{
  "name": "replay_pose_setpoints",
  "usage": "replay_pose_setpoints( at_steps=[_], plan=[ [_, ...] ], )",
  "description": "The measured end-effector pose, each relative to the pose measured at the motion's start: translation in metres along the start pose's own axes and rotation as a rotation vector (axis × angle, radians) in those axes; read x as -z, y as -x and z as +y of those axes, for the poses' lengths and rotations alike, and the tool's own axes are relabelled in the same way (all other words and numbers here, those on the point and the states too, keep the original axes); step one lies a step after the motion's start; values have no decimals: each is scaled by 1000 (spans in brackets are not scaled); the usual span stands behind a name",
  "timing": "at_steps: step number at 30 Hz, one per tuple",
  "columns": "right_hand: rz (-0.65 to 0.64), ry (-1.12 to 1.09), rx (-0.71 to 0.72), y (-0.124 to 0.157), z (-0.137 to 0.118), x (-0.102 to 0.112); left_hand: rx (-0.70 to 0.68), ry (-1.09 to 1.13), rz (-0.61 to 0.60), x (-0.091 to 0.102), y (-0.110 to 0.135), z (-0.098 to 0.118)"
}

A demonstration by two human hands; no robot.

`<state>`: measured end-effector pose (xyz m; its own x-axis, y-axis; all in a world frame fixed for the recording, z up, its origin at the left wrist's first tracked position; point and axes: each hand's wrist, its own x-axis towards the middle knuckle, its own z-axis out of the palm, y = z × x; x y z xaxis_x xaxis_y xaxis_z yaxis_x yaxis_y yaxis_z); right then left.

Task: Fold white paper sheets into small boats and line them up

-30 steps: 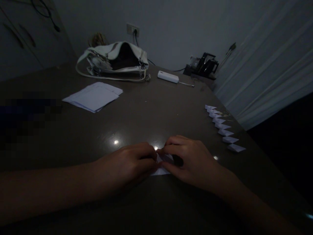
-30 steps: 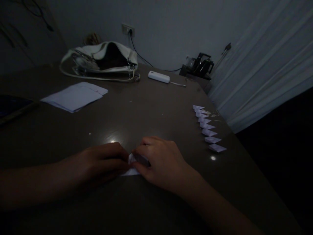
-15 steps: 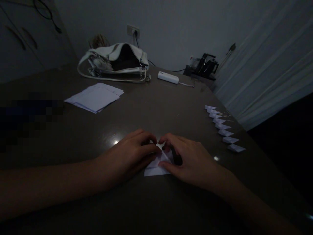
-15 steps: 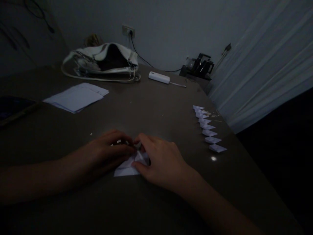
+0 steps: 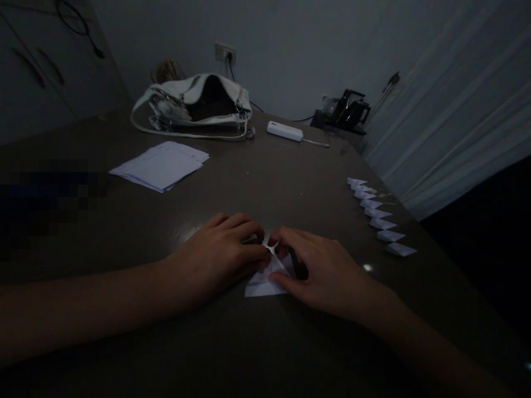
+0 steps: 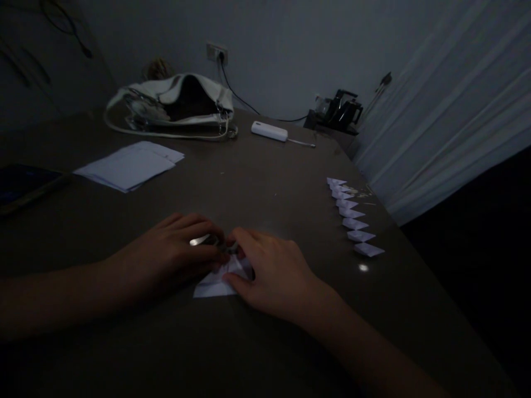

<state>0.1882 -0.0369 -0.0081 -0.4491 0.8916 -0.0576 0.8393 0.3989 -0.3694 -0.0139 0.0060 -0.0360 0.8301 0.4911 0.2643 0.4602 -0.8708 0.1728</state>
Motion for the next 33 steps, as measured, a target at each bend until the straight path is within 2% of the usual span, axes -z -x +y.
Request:
replay_pose_setpoints(
  at_steps=[5, 19, 28, 33],
  plan=[
    [-6, 2, 5, 0, 1, -2, 26, 43, -17, -1, -5, -1],
    [-15, -8, 4, 0, 1, 0, -30, -104, -71, 10, -4, -3],
    [-18, -16, 25, 0, 1, 0, -2, 71, -167, 17, 1, -8],
    [-18, -11, -1, -1, 1, 1, 82, 214, -149, 17, 3, -3]
  ],
)
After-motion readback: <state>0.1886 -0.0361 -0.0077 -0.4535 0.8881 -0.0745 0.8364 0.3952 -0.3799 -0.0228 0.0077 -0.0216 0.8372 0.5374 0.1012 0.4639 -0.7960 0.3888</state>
